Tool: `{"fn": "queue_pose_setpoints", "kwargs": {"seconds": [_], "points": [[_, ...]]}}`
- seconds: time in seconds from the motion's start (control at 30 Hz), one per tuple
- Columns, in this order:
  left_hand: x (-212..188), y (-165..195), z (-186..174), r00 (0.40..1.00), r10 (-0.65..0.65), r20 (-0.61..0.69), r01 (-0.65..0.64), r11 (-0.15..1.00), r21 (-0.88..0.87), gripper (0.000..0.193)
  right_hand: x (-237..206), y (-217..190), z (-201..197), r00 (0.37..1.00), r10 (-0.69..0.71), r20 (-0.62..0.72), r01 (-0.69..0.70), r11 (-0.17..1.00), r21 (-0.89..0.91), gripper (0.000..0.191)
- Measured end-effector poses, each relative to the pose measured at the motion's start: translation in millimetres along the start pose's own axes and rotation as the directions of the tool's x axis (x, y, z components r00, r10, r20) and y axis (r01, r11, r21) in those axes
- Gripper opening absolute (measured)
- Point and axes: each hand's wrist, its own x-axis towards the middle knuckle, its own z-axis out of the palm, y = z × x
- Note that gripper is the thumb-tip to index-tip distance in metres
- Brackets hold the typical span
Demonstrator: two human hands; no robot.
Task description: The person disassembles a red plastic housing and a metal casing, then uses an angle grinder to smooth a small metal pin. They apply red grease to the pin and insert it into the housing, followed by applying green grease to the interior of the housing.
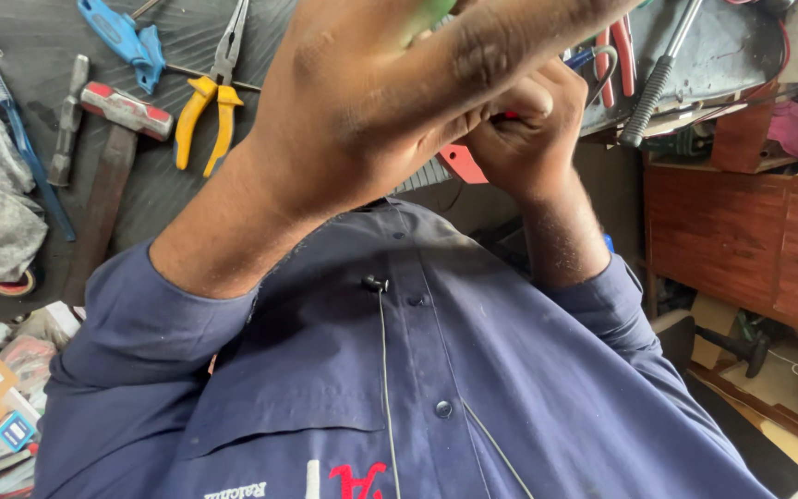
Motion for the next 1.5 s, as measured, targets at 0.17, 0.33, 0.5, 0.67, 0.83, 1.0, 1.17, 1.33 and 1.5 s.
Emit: {"fn": "queue_pose_setpoints", "kwargs": {"seconds": [0.17,0.33,0.5,0.67,0.83,1.0,1.17,1.33,1.5], "points": [[-5,-4,7,1.000,0.015,-0.005,-0.015,0.999,0.036,0.069,-2,-4,-1,1.000,-0.003,-0.008,0.003,0.999,0.046,0.019],[-9,-7,10,0.997,0.049,-0.056,-0.047,0.998,0.050,0.069,6,-12,-2,1.000,-0.011,0.000,0.011,0.998,0.057,0.021],[-11,-9,12,0.997,0.042,-0.067,-0.041,0.999,0.018,0.063,10,-19,-3,1.000,-0.028,0.004,0.028,0.998,0.057,0.020],[-11,-10,12,0.997,0.051,-0.061,-0.052,0.999,-0.015,0.066,10,-20,-2,1.000,0.001,0.002,-0.001,0.998,0.065,0.020],[-10,-11,12,0.997,0.066,-0.048,-0.066,0.998,0.001,0.069,9,-18,-1,1.000,-0.004,-0.010,0.005,0.998,0.067,0.022],[-12,-11,12,0.998,0.054,-0.035,-0.052,0.998,0.045,0.065,7,-17,-2,1.000,0.007,-0.002,-0.007,0.998,0.064,0.023],[-11,-12,13,0.997,0.063,-0.038,-0.060,0.996,0.069,0.064,6,-14,-1,1.000,-0.018,-0.020,0.019,0.998,0.061,0.028],[-10,-12,13,0.998,0.057,-0.025,-0.055,0.996,0.064,0.064,3,-11,0,1.000,0.000,-0.018,0.001,0.998,0.063,0.029],[-10,-14,14,0.997,0.072,-0.036,-0.070,0.995,0.064,0.063,3,-11,-1,1.000,-0.004,-0.023,0.005,0.998,0.066,0.034]]}}
